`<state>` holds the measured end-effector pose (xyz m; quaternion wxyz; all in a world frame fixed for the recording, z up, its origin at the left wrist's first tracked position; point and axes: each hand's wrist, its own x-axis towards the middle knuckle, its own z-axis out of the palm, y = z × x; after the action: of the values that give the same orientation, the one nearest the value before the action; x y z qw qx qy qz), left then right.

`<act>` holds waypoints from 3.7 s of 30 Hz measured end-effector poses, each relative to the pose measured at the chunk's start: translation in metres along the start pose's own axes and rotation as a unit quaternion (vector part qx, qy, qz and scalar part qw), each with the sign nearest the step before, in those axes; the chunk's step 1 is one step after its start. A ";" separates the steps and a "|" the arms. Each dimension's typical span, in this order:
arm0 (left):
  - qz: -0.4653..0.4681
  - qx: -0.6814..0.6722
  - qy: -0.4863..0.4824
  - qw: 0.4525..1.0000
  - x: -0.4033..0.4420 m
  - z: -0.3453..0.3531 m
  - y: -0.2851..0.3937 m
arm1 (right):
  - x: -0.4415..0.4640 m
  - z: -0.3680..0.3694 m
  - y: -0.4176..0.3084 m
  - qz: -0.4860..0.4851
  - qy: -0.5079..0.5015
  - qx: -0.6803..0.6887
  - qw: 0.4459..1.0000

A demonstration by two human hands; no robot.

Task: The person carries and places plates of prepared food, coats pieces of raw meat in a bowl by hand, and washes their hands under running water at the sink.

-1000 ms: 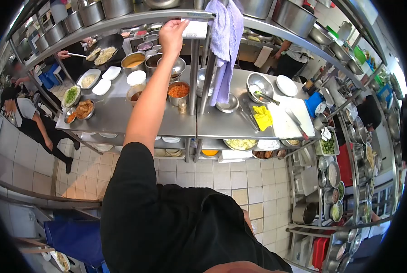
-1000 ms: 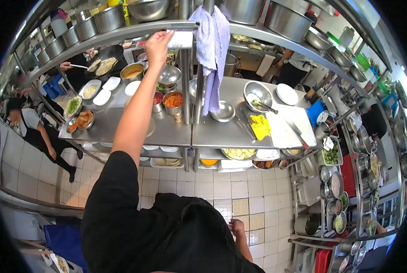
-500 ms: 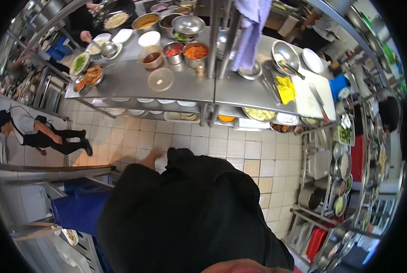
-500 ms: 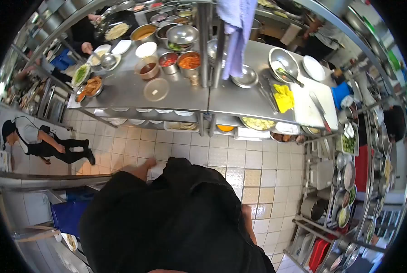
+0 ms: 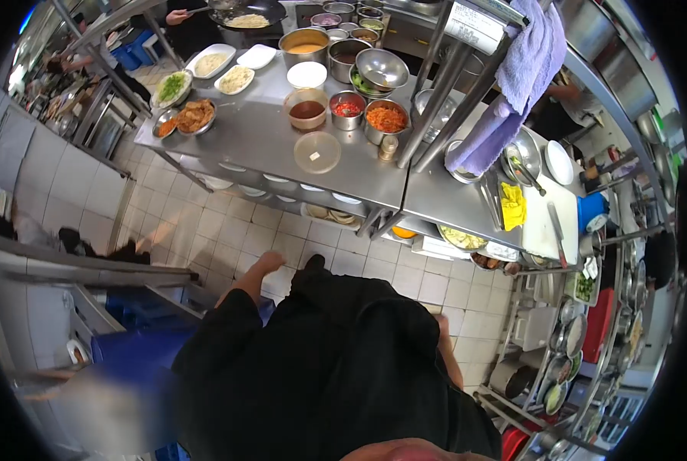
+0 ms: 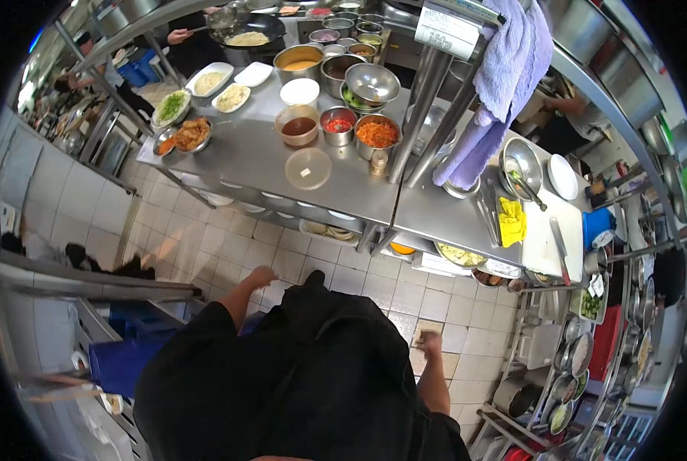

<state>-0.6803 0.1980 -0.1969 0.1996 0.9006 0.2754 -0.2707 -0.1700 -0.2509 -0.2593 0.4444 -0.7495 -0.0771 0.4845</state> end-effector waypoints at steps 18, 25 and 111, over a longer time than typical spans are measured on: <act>0.042 -0.548 0.035 0.835 0.025 -0.282 0.025 | -0.074 0.145 -0.100 0.104 -0.034 -0.067 0.992; 0.231 -0.597 0.233 0.732 0.017 -0.486 0.158 | -0.078 0.102 -0.023 0.124 -0.040 -0.084 0.988; 0.286 -0.572 -0.179 0.748 0.414 -0.331 0.966 | 0.097 -0.710 -0.321 -0.281 0.564 -0.362 0.687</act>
<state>0.3187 -0.2160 0.0154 0.7907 0.5898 0.0675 -0.1493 0.5454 -0.4276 0.0107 0.2135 -0.9273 -0.1884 -0.2429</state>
